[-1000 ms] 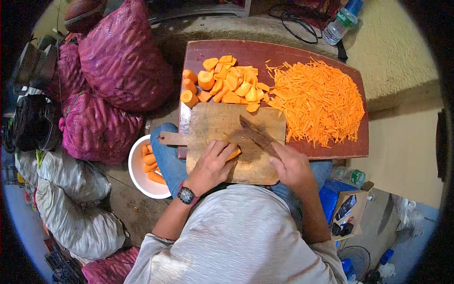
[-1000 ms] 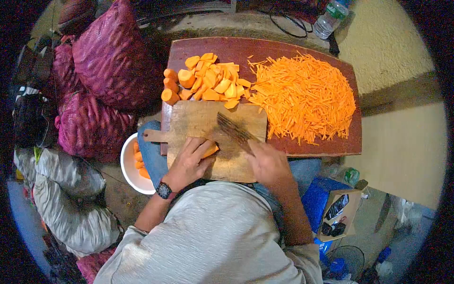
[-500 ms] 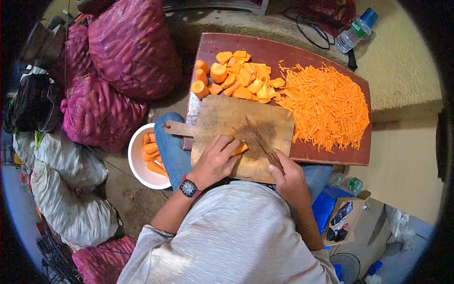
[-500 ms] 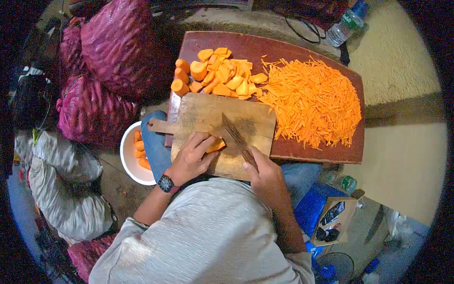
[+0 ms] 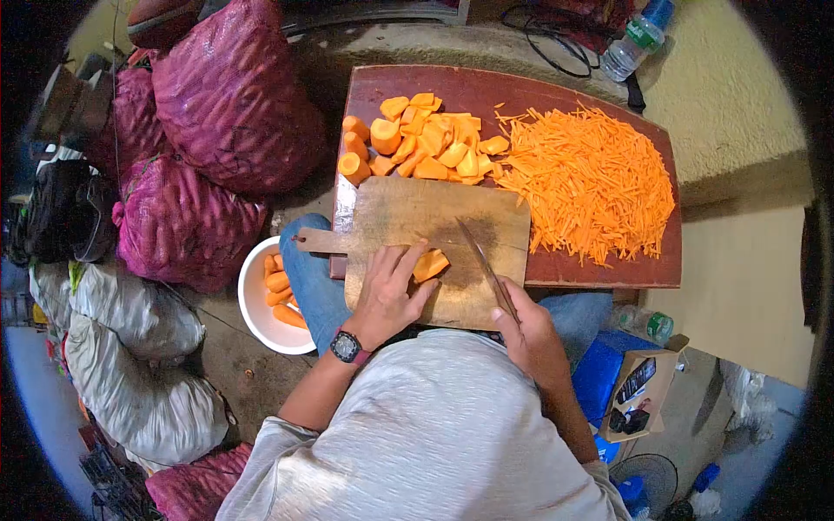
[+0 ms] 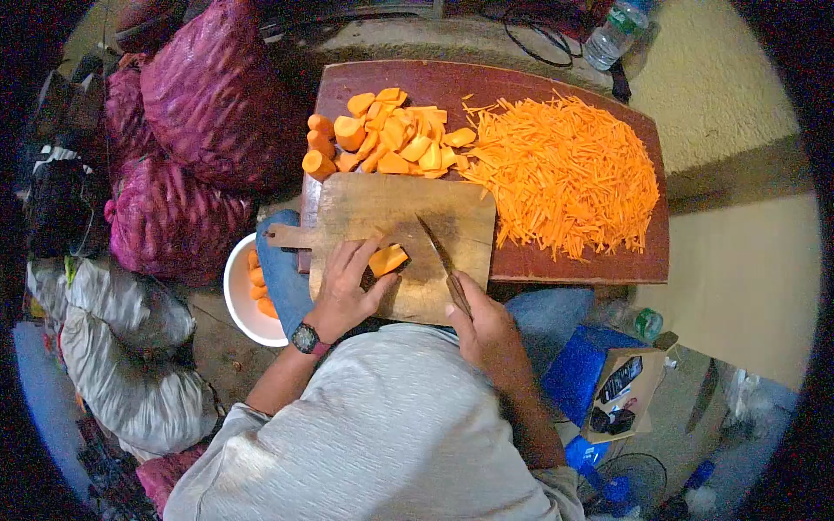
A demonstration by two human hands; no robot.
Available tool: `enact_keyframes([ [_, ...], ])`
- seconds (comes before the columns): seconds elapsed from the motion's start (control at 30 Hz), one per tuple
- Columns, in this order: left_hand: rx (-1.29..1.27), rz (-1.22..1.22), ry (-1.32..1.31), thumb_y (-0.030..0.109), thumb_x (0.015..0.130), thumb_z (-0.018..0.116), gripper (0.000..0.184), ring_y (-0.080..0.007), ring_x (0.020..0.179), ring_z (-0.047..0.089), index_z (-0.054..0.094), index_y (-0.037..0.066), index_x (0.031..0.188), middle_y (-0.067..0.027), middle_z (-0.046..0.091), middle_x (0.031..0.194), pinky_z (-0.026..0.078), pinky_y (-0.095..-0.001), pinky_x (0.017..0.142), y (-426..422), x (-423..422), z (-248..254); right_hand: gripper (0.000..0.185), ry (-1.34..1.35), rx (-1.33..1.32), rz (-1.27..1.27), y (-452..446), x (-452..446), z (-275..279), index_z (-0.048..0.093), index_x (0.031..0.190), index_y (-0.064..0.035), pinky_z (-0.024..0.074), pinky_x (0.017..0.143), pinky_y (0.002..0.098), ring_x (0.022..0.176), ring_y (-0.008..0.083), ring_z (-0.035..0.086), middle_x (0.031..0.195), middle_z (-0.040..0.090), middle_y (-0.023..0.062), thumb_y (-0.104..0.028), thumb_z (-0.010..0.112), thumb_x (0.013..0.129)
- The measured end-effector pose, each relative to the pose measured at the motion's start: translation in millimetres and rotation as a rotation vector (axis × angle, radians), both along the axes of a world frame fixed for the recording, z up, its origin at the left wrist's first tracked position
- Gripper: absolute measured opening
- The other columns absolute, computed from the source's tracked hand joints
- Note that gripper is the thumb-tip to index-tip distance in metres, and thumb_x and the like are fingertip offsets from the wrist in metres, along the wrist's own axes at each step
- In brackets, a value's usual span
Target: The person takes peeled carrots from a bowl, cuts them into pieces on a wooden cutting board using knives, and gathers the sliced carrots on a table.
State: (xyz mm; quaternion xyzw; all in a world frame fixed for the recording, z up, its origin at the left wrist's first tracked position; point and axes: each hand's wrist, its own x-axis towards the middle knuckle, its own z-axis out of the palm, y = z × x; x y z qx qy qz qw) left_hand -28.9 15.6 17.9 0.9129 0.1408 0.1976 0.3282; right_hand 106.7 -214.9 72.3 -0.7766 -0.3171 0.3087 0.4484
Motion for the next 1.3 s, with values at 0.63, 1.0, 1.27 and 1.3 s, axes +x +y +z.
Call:
enact_keyframes([
  [0.63,0.104,-0.019,-0.031,0.013,0.084,0.087,0.051,-0.0403,0.111,0.061,0.069,0.000,0.130,-0.0195,0.064,0.121,0.051,-0.0489,0.097,-0.4,4.4,1.5,0.039,-0.055,-0.123,-0.039,1.8,4.7,4.3,0.058,0.143,0.0015,0.0557,0.086,0.0406,0.094,0.0378,0.073,0.102,0.072,0.0245,-0.010,0.061,0.106],
  [1.0,0.084,-0.085,-0.037,0.007,0.084,0.083,0.040,-0.0391,0.107,0.058,0.070,0.002,0.121,-0.0176,0.060,0.116,0.047,-0.0493,0.092,-0.2,7.1,-11.0,0.040,-0.068,-0.189,0.158,0.5,-8.6,31.7,0.060,0.143,-0.0011,0.0575,0.085,0.0466,0.102,0.0456,0.075,0.108,0.073,0.0278,-0.016,0.066,0.106],
  [1.27,0.067,-0.096,-0.055,0.009,0.087,0.081,0.036,-0.0374,0.107,0.057,0.071,0.003,0.121,-0.0166,0.060,0.115,0.044,-0.0489,0.091,0.2,7.3,-9.4,0.041,-0.080,-0.270,0.233,-5.4,-10.7,38.3,0.056,0.144,-0.0032,0.0570,0.081,0.0538,0.101,0.0495,0.073,0.110,0.074,0.0273,-0.022,0.064,0.108],
  [1.3,0.083,-0.102,-0.063,0.009,0.087,0.081,0.036,-0.0373,0.108,0.057,0.071,0.003,0.121,-0.0165,0.061,0.116,0.045,-0.0489,0.092,0.4,7.6,-8.8,0.041,-0.080,-0.273,0.233,-4.9,-10.0,40.4,0.056,0.144,-0.0032,0.0570,0.081,0.0538,0.101,0.0495,0.073,0.110,0.074,0.0273,-0.022,0.064,0.108],
])
